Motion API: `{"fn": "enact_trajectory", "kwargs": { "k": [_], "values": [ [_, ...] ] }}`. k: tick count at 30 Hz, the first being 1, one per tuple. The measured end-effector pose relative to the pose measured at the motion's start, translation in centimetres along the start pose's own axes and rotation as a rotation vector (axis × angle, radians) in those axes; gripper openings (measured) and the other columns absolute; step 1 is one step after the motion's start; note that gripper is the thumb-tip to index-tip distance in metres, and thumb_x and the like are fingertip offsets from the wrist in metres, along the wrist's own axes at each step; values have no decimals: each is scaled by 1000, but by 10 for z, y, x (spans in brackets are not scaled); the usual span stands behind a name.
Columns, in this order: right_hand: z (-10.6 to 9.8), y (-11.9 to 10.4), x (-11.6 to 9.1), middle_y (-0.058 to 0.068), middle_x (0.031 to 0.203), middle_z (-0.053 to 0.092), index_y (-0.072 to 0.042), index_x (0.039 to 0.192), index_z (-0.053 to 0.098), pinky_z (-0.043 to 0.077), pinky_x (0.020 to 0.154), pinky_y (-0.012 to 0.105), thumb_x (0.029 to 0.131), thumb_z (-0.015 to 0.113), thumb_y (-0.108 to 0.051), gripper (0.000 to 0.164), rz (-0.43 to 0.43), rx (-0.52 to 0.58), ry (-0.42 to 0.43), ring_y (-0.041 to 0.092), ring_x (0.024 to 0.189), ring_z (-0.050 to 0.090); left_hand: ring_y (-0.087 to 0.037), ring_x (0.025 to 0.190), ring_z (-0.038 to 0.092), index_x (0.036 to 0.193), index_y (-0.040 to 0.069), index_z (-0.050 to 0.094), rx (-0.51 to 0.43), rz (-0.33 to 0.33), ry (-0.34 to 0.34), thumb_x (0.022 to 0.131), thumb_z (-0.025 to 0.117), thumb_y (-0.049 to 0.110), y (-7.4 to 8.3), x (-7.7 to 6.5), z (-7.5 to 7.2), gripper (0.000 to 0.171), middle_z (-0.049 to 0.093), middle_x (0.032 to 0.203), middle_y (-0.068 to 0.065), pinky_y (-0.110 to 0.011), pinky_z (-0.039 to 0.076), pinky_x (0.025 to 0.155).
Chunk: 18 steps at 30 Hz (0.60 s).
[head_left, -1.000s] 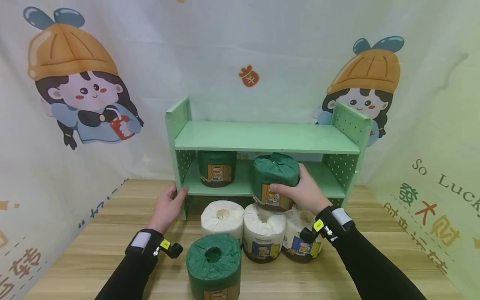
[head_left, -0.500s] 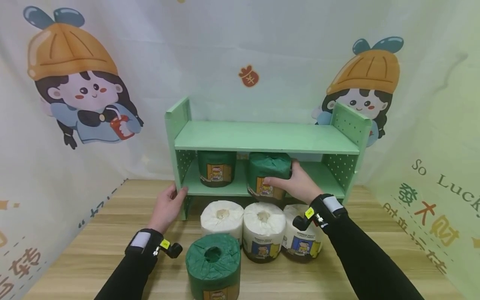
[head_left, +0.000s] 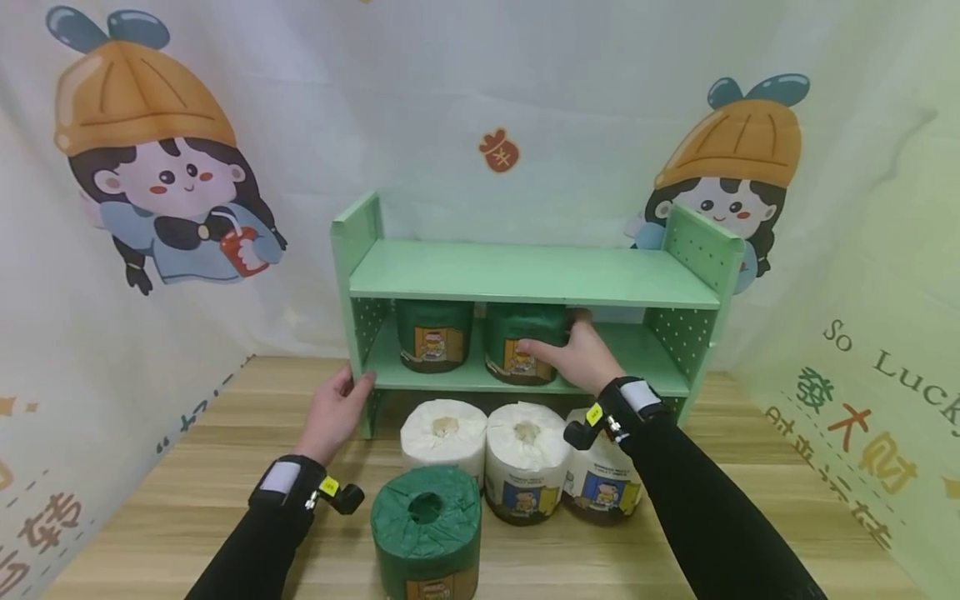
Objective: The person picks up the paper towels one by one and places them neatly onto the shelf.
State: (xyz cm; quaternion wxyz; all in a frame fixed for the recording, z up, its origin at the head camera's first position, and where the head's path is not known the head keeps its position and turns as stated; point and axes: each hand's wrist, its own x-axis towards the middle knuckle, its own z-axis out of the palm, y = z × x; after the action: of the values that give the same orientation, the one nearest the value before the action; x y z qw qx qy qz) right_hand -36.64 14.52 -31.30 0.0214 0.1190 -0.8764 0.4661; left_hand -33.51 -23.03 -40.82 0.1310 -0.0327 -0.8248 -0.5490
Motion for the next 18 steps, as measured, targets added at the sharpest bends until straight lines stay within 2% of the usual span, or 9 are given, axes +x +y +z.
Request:
{"fn": "enact_trajectory", "kwargs": {
  "k": [6,14,18],
  "values": [
    [6,-4,6,28,173,37,-4,173,13,41,129,58,103,76,-48,104,-5,-55,30,45,158,44,-41,152,53,159,6,56,2,-4,4,118,51,36,0,0,0,51,58,161,-23,-60,46,124],
    [10,-7,11,27,164,50,-1,169,28,44,126,58,106,72,-47,89,-7,-99,43,45,152,52,-41,152,53,158,6,57,-8,5,8,118,51,36,1,1,-1,51,59,161,-22,-59,46,124],
    [11,-7,11,27,163,51,0,167,30,44,126,58,107,71,-46,86,-6,-106,46,45,151,53,-41,152,53,158,6,57,-16,5,6,117,51,35,0,1,-1,51,58,161,-23,-60,46,124]
  ]
}}
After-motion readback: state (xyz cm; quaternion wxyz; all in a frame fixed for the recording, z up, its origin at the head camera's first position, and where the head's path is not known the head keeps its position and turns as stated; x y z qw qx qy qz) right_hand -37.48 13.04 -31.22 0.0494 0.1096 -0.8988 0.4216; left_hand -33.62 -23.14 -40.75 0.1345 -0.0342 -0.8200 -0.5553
